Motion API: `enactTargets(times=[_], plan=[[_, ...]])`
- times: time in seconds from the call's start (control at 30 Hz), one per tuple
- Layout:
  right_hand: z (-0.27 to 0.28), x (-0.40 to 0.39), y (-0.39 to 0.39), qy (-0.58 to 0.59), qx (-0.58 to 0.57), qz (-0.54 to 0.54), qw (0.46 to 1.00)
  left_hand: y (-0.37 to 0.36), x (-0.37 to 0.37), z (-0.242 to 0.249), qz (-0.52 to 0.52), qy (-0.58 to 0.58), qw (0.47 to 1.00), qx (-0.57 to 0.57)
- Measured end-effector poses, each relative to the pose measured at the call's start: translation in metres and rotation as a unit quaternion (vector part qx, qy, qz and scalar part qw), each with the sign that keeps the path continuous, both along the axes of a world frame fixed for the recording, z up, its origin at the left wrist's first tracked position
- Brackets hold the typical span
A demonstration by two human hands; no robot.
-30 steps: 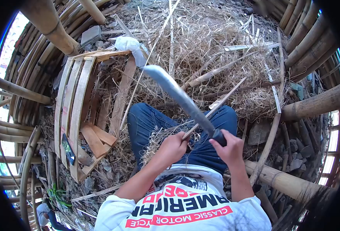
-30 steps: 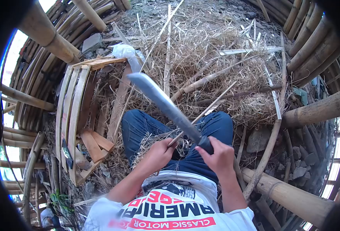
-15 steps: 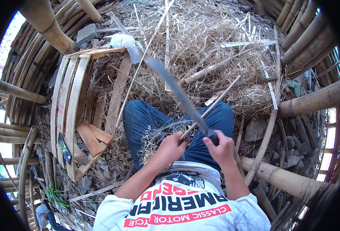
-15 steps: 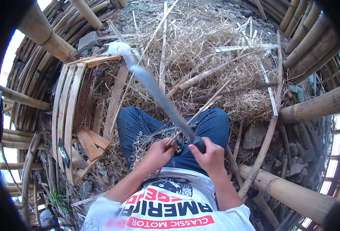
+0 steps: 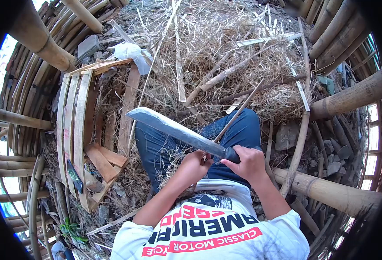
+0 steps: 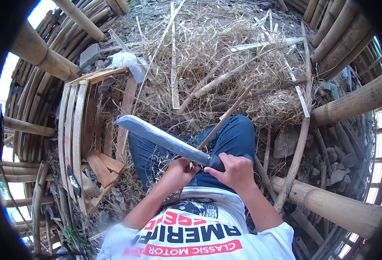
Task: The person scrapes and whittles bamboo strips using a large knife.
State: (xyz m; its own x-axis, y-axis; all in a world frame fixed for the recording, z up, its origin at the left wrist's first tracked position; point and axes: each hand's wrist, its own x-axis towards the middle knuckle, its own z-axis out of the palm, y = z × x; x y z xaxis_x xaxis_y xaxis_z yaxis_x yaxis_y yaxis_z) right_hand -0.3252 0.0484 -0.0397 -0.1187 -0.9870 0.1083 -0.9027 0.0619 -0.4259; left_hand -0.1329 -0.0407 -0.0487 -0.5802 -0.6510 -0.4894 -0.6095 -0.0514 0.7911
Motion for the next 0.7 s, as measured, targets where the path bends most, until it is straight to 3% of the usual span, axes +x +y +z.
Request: enactTargets(times=[0.2,0.27,0.5,0.57,0.6,0.7], plan=[[-0.001,-0.004,0.003,0.015,0.006,-0.005,1.000,0.002,0.004,-0.001,-0.006,0.003,1.000,0.013],[-0.002,-0.012,0.000,0.037,-0.011,-0.044,0.998,0.005,0.011,-0.001,-0.005,-0.001,1.000,0.014],[-0.033,-0.097,-0.013,-0.016,0.093,-0.263,0.960,0.027,0.048,-0.013,-0.036,-0.052,0.998,0.025],[-0.039,-0.107,-0.011,-0.049,0.082,-0.271,0.958,0.028,0.051,-0.015,-0.042,-0.022,0.998,0.049],[-0.043,-0.104,-0.007,-0.043,0.091,-0.279,0.955,0.030,0.049,-0.013,0.006,0.051,0.997,0.057],[-0.054,-0.079,0.009,-0.004,0.093,-0.261,0.961,0.015,0.043,0.001,0.043,0.038,0.996,0.074]])
